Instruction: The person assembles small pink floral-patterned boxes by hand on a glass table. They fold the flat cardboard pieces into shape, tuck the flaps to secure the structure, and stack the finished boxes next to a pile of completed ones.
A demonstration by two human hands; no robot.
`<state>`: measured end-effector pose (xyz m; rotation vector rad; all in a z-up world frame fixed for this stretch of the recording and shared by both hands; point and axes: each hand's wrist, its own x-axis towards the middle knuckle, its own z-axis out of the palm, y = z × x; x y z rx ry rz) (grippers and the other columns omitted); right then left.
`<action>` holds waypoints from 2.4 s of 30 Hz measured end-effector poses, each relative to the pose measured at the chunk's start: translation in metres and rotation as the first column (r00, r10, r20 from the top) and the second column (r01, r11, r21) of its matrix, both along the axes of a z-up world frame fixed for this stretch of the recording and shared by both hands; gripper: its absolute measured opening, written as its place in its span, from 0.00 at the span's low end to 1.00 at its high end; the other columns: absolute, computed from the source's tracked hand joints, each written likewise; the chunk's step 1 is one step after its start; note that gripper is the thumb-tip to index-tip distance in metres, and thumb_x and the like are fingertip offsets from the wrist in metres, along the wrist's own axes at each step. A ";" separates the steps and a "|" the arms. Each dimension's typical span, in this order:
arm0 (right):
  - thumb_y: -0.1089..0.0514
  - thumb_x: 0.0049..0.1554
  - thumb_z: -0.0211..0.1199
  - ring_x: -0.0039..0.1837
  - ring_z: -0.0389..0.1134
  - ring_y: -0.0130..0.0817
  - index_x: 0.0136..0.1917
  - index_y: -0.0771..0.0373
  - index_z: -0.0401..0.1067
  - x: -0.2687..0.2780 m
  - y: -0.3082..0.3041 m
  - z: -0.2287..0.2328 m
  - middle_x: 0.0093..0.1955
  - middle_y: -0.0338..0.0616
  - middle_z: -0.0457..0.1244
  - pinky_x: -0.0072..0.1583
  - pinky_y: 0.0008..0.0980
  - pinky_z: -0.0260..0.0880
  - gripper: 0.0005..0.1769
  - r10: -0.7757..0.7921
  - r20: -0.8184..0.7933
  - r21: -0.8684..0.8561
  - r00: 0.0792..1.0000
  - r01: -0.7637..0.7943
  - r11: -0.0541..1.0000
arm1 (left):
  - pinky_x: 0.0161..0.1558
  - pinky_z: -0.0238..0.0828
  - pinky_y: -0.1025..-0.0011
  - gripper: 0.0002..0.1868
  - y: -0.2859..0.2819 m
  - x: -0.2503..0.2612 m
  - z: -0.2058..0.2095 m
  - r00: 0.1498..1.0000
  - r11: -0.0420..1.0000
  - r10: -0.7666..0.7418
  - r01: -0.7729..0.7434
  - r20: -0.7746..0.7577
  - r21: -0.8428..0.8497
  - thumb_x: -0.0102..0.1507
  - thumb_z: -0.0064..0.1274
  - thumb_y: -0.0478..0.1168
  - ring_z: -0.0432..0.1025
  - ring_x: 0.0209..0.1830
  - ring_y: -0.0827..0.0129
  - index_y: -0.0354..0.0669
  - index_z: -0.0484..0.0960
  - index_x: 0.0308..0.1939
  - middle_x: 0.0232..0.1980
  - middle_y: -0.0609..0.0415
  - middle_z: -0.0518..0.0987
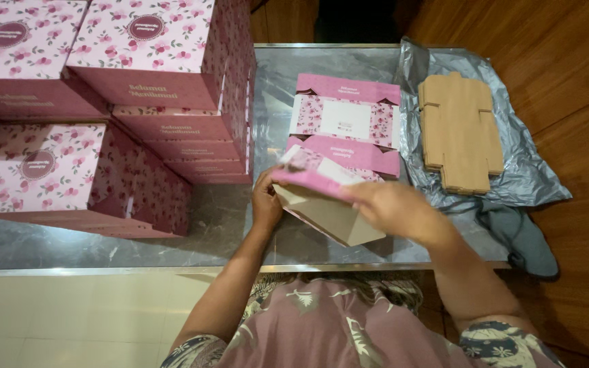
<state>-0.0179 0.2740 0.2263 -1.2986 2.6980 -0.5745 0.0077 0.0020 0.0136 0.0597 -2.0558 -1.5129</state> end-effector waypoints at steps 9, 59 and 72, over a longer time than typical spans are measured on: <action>0.55 0.65 0.54 0.36 0.69 0.36 0.63 0.52 0.78 -0.019 0.022 -0.022 0.44 0.48 0.72 0.41 0.36 0.74 0.17 -0.358 0.358 0.187 0.863 0.309 0.932 | 0.59 0.74 0.67 0.20 0.009 0.004 0.012 0.975 0.928 -0.090 0.007 0.204 0.374 0.69 0.48 0.34 0.73 0.61 0.60 0.46 0.70 0.65 0.66 0.45 0.76; 0.35 0.66 0.49 0.79 0.55 0.47 0.83 0.60 0.47 -0.094 0.120 -0.180 0.81 0.50 0.53 0.75 0.44 0.57 0.42 0.274 0.778 -0.611 0.565 0.782 0.124 | 0.80 0.35 0.57 0.36 0.094 0.042 0.019 0.999 0.669 0.017 0.023 -0.045 0.743 0.75 0.30 0.50 0.43 0.86 0.52 0.50 0.36 0.84 0.86 0.39 0.42; 0.36 0.64 0.57 0.87 0.43 0.44 0.85 0.64 0.42 -0.044 0.056 -0.130 0.88 0.56 0.41 0.82 0.41 0.41 0.50 0.389 0.635 -0.767 0.668 0.485 0.420 | 0.83 0.34 0.55 0.48 0.088 0.019 0.068 0.911 0.752 -0.327 0.413 -0.253 0.514 0.70 0.37 0.69 0.39 0.88 0.53 0.53 0.36 0.84 0.88 0.46 0.34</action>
